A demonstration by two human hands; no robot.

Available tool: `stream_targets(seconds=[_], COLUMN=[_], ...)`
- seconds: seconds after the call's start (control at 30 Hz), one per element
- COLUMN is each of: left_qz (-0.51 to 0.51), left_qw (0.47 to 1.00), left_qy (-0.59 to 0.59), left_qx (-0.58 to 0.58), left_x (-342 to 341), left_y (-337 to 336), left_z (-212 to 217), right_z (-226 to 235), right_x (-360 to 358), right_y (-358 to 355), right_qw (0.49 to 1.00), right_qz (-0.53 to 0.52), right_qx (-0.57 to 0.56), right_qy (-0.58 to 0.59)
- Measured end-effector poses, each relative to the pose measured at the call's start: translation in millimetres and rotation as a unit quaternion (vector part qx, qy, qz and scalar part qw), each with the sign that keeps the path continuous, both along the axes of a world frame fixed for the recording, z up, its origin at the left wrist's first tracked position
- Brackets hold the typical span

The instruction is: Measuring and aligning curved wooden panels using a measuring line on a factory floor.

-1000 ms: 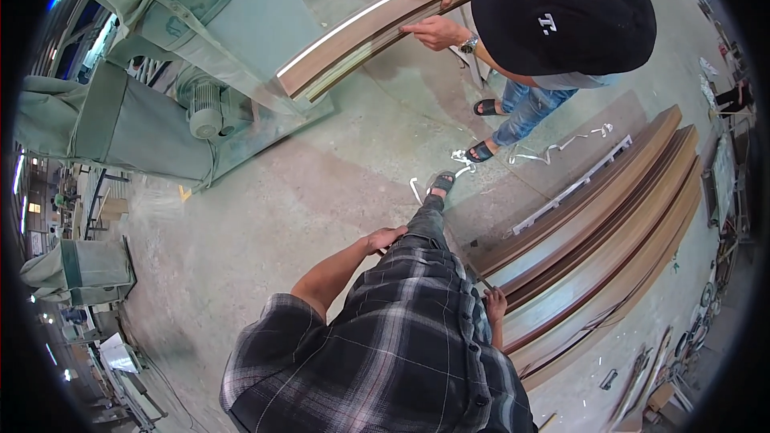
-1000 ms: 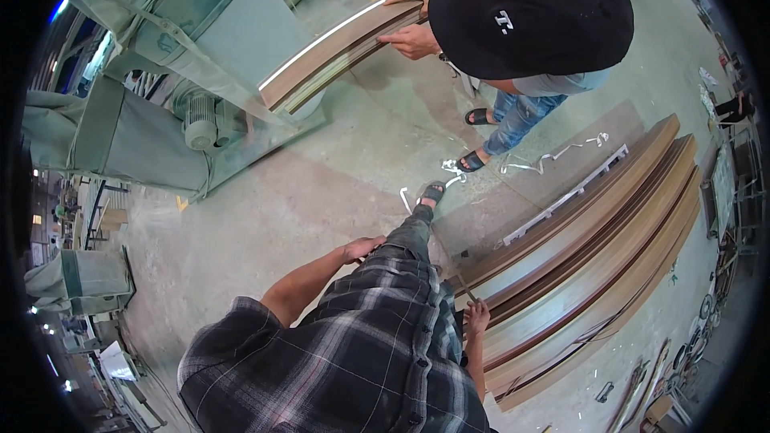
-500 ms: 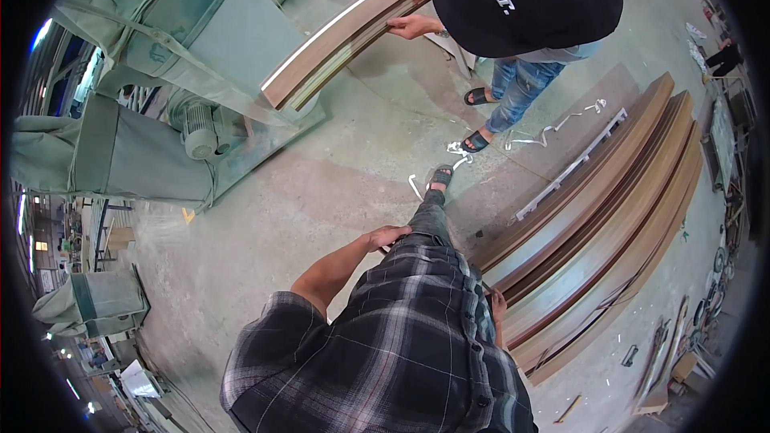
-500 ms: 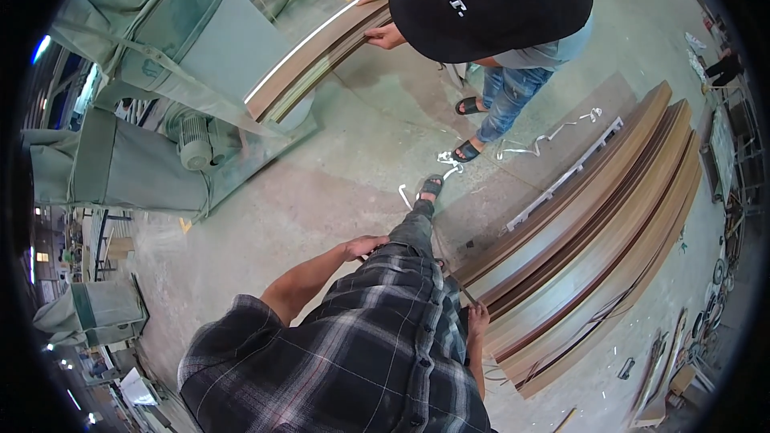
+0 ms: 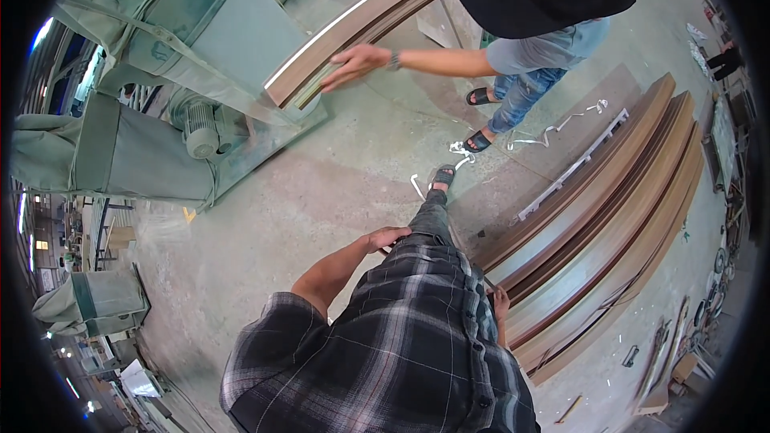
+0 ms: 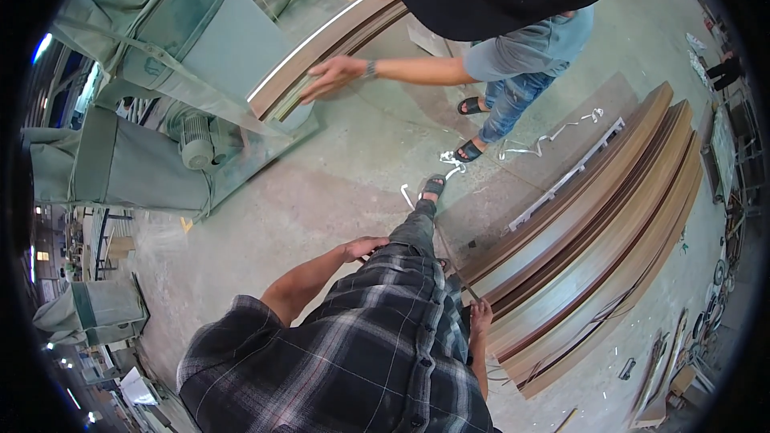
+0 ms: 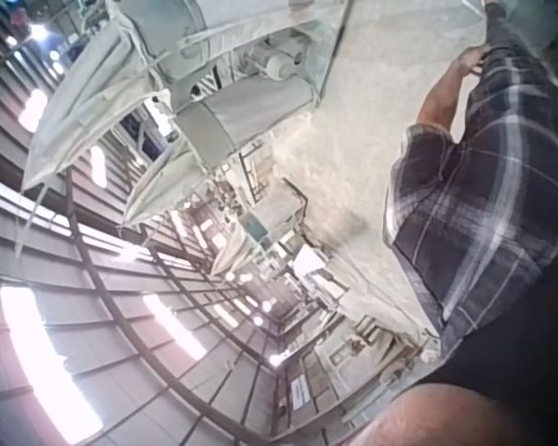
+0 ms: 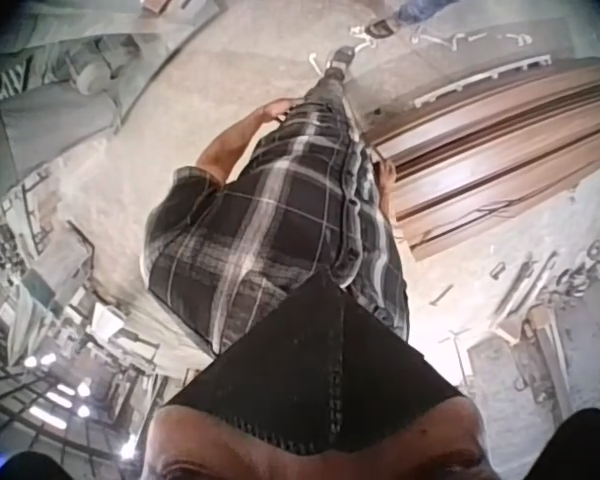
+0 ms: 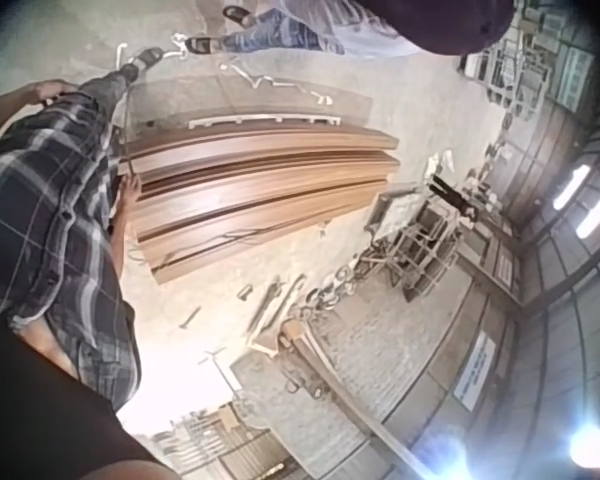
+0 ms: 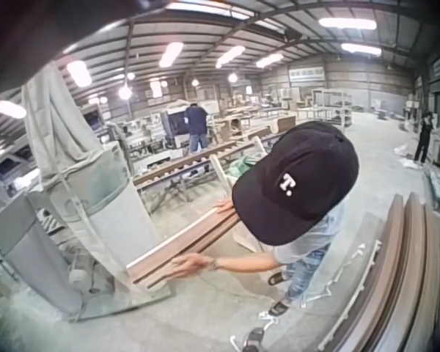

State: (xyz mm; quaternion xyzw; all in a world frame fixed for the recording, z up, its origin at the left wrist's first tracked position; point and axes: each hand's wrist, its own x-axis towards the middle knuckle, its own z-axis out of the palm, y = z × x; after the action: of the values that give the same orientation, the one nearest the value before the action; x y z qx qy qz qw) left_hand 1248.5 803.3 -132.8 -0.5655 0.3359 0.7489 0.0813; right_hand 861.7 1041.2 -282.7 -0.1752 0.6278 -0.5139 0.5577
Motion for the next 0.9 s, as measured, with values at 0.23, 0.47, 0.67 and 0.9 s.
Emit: stream_targets(seconds=[0.23,0.47,0.67,0.9], left_qz=[-0.003,0.003,0.007,-0.008], left_qw=[1.0,1.0,1.0,1.0], left_qy=[-0.009,0.006,0.007,0.011], left_qx=[-0.006,0.003,-0.016,-0.018], left_x=[7,16,19,25], left_y=[0,3,5,1], left_z=[-13,-22,-26,-25], right_z=[-1,15,11,39], right_x=[0,-1,1,14], right_y=[-3,-6,-9,-28], right_qw=[0.999,0.995,0.993,0.997], right_qz=[-0.013,0.057,0.056,0.019], right_qx=[0.018,0.025,0.001,0.067], right_qy=[0.024,0.081,0.107,0.045])
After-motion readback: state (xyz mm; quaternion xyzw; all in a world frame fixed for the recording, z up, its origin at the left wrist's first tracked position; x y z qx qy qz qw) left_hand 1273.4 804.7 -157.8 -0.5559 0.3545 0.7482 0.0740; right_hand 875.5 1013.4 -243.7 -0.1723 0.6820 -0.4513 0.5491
